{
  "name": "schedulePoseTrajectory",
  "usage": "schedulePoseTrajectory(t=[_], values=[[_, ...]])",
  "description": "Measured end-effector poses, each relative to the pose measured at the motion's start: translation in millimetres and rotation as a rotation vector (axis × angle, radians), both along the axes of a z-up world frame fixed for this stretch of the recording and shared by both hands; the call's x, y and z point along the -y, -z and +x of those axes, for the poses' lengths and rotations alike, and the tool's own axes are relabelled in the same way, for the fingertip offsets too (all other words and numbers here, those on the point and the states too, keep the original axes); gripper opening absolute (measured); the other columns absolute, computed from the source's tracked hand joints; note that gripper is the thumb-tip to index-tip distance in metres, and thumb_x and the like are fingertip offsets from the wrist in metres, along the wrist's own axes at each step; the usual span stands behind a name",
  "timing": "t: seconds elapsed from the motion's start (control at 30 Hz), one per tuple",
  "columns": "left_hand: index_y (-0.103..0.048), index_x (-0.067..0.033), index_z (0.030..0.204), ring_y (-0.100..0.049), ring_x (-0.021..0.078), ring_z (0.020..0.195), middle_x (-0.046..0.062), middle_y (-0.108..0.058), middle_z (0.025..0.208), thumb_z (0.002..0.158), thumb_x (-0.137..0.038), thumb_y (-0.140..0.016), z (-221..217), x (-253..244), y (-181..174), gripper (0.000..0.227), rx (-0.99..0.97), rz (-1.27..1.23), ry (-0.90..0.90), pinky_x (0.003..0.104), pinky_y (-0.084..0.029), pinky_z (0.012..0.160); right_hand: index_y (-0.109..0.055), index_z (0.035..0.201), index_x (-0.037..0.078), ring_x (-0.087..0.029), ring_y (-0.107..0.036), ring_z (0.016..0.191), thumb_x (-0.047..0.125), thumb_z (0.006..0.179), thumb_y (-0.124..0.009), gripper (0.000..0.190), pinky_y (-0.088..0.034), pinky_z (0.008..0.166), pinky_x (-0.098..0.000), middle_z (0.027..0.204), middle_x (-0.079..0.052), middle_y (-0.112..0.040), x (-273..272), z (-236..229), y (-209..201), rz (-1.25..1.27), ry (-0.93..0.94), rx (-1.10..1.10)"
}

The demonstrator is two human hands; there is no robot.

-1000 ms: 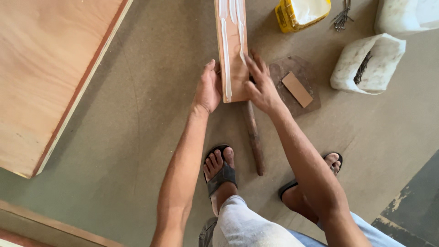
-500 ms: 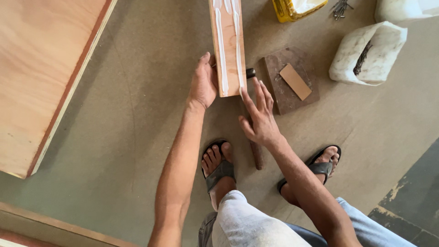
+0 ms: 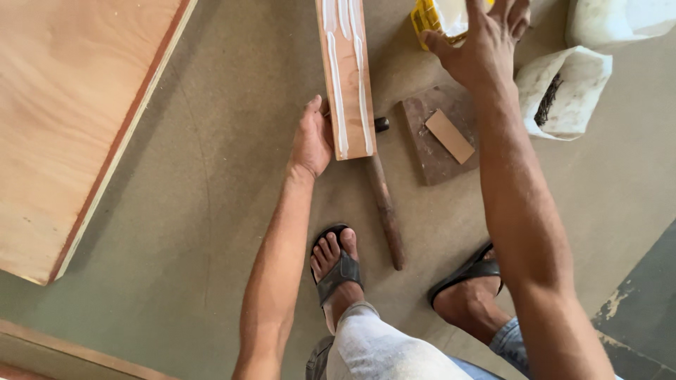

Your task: The person hammers nails into a wooden plank, applies glue to the plank, and attaches it to a larger wooden board. The person uses a hammer and nails to secure the plank in place.

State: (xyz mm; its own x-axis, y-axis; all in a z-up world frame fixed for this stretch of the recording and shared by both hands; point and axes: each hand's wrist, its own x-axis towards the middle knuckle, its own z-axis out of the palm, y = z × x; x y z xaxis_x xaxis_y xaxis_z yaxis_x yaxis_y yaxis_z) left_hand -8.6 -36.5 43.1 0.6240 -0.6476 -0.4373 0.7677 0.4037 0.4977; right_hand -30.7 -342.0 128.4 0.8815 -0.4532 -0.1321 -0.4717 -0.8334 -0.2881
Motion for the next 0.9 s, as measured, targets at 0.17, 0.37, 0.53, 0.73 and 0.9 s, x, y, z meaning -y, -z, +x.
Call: schedulePoseTrajectory(t=[0.17, 0.37, 0.53, 0.73, 0.9], values=[[-0.043, 0.0040, 0.149, -0.056, 0.0251, 0.132, 0.018, -0.058, 0.143, 0.100, -0.053, -0.048, 1.9, 2.9, -5.3, 0.075, -0.005, 0.024, -0.014, 0.041, -0.042, 0.116, -0.051, 0.155, 0.015, -0.051, 0.000, 0.155, 0.054, 0.086, -0.092, 0.089, -0.011, 0.124, -0.0684, 0.169, -0.030, -0.009, -4.5, 4.7, -10.6, -0.034, -0.057, -0.063], [-0.042, 0.0020, 0.149, -0.057, 0.0269, 0.131, 0.019, -0.057, 0.143, 0.098, -0.054, -0.049, 0.7, 1.3, -7.1, 0.076, -0.016, 0.000, 0.011, 0.043, -0.042, 0.115, -0.041, 0.163, 0.014, -0.042, -0.022, 0.158, 0.027, 0.093, -0.086, 0.084, -0.034, 0.123, -0.0560, 0.173, -0.025, -0.019, 1.0, -25.0, 18.2, 0.451, 0.222, 0.235], [-0.042, 0.0048, 0.150, -0.055, 0.0247, 0.135, 0.018, -0.056, 0.148, 0.098, -0.053, -0.051, 0.2, 1.5, -4.9, 0.078, -0.007, 0.049, -0.029, 0.042, -0.040, 0.117, -0.017, 0.168, 0.012, -0.035, -0.053, 0.141, -0.006, 0.087, -0.058, 0.092, -0.055, 0.109, -0.0460, 0.165, -0.023, -0.038, -36.6, -36.9, 26.0, 1.257, 0.280, 0.556], [-0.043, 0.0028, 0.149, -0.057, 0.0262, 0.131, 0.019, -0.058, 0.143, 0.099, -0.053, -0.049, 1.6, 2.0, -2.1, 0.075, -0.027, -0.013, -0.023, 0.044, -0.043, 0.116, -0.017, 0.163, 0.013, -0.026, -0.076, 0.099, 0.001, 0.097, -0.048, 0.074, -0.065, 0.086, -0.0381, 0.124, -0.023, -0.071, -69.7, -37.2, 7.8, 1.271, 0.368, 0.388], [-0.045, 0.0032, 0.147, -0.059, 0.0267, 0.129, 0.019, -0.060, 0.141, 0.102, -0.052, -0.045, -1.2, -1.0, -2.1, 0.072, -0.038, -0.039, -0.007, 0.045, -0.045, 0.114, -0.037, 0.160, 0.014, -0.032, -0.069, 0.103, 0.000, 0.092, -0.046, 0.070, -0.064, 0.085, -0.0447, 0.155, -0.018, -0.052, -101.2, -40.5, 10.7, 0.967, 0.239, 0.234]])
